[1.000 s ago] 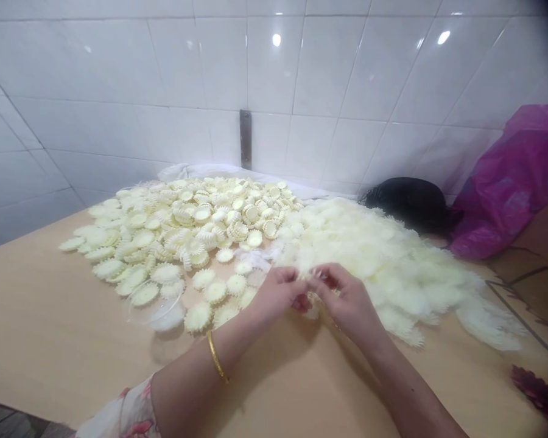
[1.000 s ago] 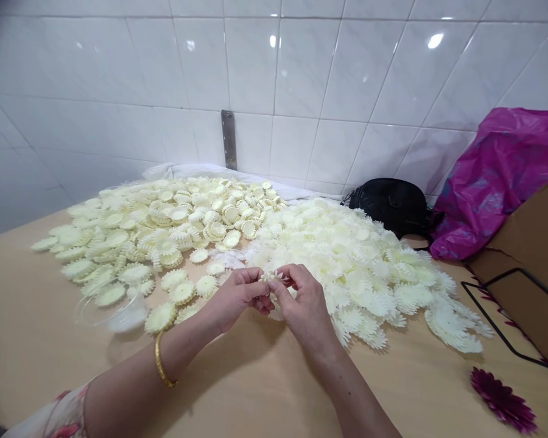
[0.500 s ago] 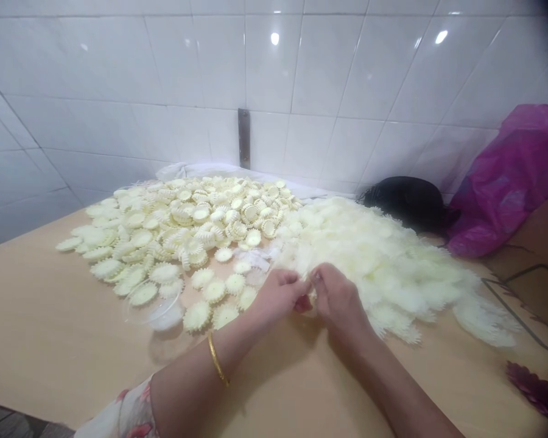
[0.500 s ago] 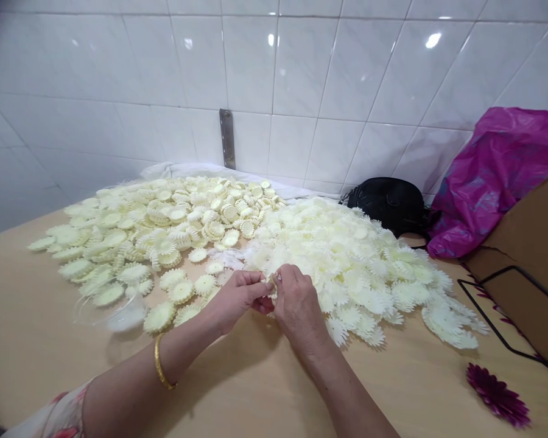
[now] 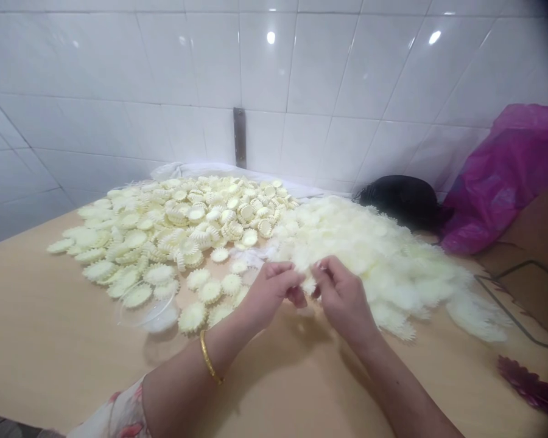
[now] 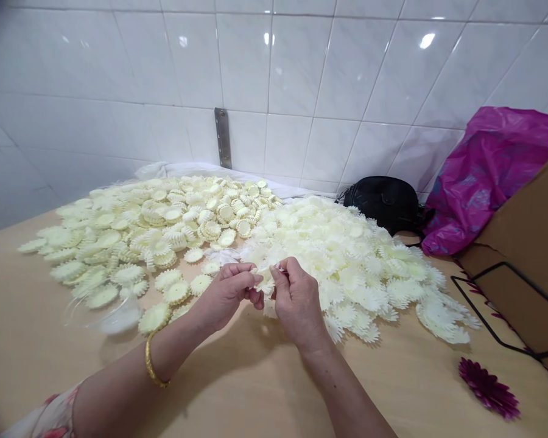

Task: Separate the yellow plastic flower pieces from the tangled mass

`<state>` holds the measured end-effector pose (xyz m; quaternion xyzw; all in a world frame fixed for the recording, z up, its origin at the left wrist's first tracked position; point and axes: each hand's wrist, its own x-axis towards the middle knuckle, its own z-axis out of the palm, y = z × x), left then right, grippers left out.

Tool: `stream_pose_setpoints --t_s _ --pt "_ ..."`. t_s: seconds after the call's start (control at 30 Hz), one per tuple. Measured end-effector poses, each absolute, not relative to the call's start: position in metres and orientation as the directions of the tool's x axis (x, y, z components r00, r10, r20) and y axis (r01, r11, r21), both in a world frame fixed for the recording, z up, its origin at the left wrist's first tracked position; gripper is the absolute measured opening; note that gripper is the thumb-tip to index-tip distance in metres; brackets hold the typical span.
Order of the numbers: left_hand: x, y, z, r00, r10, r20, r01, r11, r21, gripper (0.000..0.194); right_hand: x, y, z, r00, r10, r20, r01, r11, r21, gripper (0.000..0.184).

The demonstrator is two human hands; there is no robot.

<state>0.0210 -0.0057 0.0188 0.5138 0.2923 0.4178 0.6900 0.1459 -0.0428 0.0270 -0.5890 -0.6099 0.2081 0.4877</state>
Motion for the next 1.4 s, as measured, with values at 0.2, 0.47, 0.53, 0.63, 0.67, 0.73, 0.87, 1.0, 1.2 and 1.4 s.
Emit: stream_pose_setpoints --t_s 0.2,0.47,0.53,0.63,0.67,0.73,0.87,1.0,1.2,1.4 --pt "0.019 0.0 0.02 0.458 0.886 -0.065 -0.139 0.144 0.98 0.017 0.149 -0.043 0.026 0.126 0.92 0.37 0.555 0.243 -0.795 0.021" --pt "0.02 -0.003 0.017 0.33 0.939 0.097 0.153 -0.154 0.976 0.018 0.146 -0.04 0.014 -0.02 0.842 0.54 0.767 0.359 -0.531 0.018" --pt "0.021 -0.004 0.018 0.309 0.949 0.064 0.118 -0.105 0.987 0.021 0.145 -0.04 0.014 0.044 0.855 0.517 0.753 0.312 -0.58 0.019" --pt "0.024 -0.007 0.019 0.28 0.959 0.033 0.025 -0.042 0.999 0.022 0.145 -0.039 0.017 0.18 0.871 0.457 0.703 0.211 -0.679 0.021" --pt "0.026 -0.008 0.019 0.271 0.962 0.032 -0.006 -0.032 0.999 0.023 0.144 -0.039 0.018 0.218 0.874 0.435 0.683 0.182 -0.708 0.022" --pt "0.027 -0.009 0.018 0.254 0.966 0.045 -0.071 -0.027 0.997 0.023 0.145 -0.038 0.02 0.267 0.876 0.401 0.648 0.144 -0.748 0.024" --pt "0.02 -0.005 0.021 0.138 0.989 0.058 -0.178 -0.032 0.984 0.024 0.162 -0.035 0.025 0.411 0.831 0.376 0.586 0.075 -0.807 0.023" --pt "0.011 0.004 0.024 -0.008 0.999 0.036 -0.227 -0.037 0.973 0.024 0.179 -0.034 0.03 0.562 0.765 0.317 0.413 0.073 -0.908 0.023" --pt "0.021 0.003 0.02 0.289 0.945 -0.156 -0.386 0.264 0.884 0.018 0.168 -0.032 0.027 0.164 0.981 0.103 -0.059 0.114 -0.992 0.026" --pt "0.021 -0.004 0.024 0.437 0.866 -0.243 -0.278 0.387 0.879 0.017 0.167 -0.033 0.021 0.124 0.992 0.022 -0.235 0.051 -0.971 0.026"
